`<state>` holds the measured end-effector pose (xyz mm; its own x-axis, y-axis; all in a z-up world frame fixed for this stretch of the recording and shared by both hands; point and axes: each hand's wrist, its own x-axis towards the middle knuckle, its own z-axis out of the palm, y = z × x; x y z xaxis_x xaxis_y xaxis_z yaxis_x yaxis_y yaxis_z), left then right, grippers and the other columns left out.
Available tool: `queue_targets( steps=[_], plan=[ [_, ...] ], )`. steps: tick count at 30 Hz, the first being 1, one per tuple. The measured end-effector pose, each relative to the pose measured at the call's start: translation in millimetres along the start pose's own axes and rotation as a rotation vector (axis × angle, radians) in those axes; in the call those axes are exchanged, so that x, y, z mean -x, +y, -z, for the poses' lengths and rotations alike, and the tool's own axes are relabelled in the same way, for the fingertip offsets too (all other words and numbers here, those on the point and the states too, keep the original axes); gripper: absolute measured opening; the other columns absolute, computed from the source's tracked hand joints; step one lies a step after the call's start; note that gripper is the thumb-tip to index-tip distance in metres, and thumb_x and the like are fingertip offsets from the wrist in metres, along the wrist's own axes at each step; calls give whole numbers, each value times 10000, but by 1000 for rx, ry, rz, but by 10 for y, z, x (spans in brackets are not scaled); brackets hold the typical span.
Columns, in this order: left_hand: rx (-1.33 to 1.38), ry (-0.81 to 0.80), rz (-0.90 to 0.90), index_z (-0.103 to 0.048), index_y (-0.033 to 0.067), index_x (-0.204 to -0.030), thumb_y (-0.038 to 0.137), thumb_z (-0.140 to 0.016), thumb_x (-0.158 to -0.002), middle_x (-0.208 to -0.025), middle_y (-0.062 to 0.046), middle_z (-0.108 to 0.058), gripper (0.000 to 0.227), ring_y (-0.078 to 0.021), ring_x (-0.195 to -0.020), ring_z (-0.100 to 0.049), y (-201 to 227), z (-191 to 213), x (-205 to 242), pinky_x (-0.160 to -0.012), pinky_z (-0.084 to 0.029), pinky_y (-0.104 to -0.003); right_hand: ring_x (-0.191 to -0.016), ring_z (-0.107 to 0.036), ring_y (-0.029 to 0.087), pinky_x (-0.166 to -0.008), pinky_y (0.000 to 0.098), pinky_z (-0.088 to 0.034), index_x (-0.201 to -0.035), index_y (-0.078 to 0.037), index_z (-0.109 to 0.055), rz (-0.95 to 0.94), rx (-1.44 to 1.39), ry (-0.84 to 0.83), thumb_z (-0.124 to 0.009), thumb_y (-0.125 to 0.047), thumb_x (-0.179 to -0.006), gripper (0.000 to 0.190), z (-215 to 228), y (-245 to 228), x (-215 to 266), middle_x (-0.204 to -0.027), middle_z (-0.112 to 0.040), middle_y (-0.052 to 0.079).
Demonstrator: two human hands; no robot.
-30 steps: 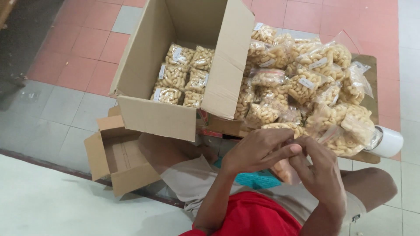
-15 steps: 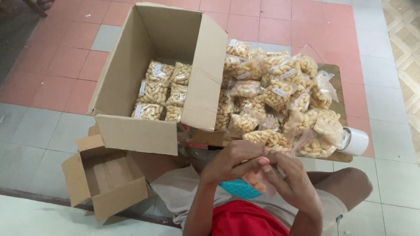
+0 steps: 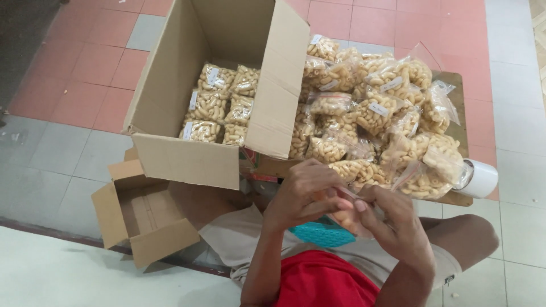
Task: The person sits on the floor and packs small plastic bags of snacks into a cardboard box. They pick up each bag, seal it, and place it into the box, repeating the process for multiple bags.
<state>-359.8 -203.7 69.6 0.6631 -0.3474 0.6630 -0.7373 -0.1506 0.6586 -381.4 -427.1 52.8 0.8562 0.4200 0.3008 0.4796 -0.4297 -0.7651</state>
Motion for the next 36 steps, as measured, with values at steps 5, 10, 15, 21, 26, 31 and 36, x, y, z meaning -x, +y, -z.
queue_targets(
  steps=[5, 10, 15, 21, 26, 31, 36],
  plan=[
    [15, -38, 17, -742, 51, -1044, 272, -650, -1055, -1025, -66, -770, 239, -253, -888, -736, -116, -36, 114, -808, -504, -408, -610, -533, 140, -585, 291, -395, -925, -54, -667, 12, 25, -1, -589, -219, -1029, 210, 33, -26, -17, -727, -604, 1],
    [-207, 41, 12, -782, 144, -1113, 269, -616, -1093, -1083, 1, -819, 208, -191, -871, -767, -101, -68, 82, -847, -392, -368, -586, -468, 131, -585, 285, -387, -899, -75, -640, -17, 31, 6, -603, -180, -1028, 171, 5, -42, -43, -691, -590, -18],
    [-245, 6, 83, -749, 110, -1099, 274, -493, -1134, -1004, 15, -776, 307, -202, -898, -654, -109, -88, 89, -909, -368, -409, -607, -465, 132, -599, 292, -376, -825, -92, -585, -49, 51, -9, -615, -176, -1017, 212, 6, -42, -59, -694, -553, -17],
    [-177, 79, 57, -774, 132, -1079, 252, -633, -1081, -1054, 21, -807, 185, -187, -897, -710, -119, -72, 115, -890, -406, -366, -607, -512, 147, -593, 313, -398, -831, -70, -606, 0, 50, -11, -601, -189, -1025, 228, 21, -72, -69, -702, -590, 3],
    [-108, 111, 40, -754, 116, -1050, 233, -674, -1059, -1046, 12, -792, 142, -186, -897, -693, -102, -90, 117, -860, -423, -351, -613, -546, 175, -608, 331, -420, -849, -57, -617, -8, 33, -27, -568, -220, -1039, 255, 18, -100, -57, -719, -614, 29],
    [-197, 176, 13, -652, 91, -918, 288, -468, -1134, -865, 14, -684, 346, -214, -765, -595, -113, -135, 95, -855, -365, -408, -615, -470, 139, -563, 301, -364, -820, -77, -579, 25, -44, -101, -615, -151, -1013, 210, 2, -208, -125, -708, -576, -1],
    [-298, 156, 15, -564, 74, -823, 265, -453, -1137, -748, -20, -575, 383, -223, -727, -576, -102, -151, 14, -803, -380, -395, -592, -429, 136, -579, 322, -348, -773, -112, -534, -40, 87, -116, -643, -129, -972, 228, 20, -135, -95, -660, -506, -14]
  ],
)
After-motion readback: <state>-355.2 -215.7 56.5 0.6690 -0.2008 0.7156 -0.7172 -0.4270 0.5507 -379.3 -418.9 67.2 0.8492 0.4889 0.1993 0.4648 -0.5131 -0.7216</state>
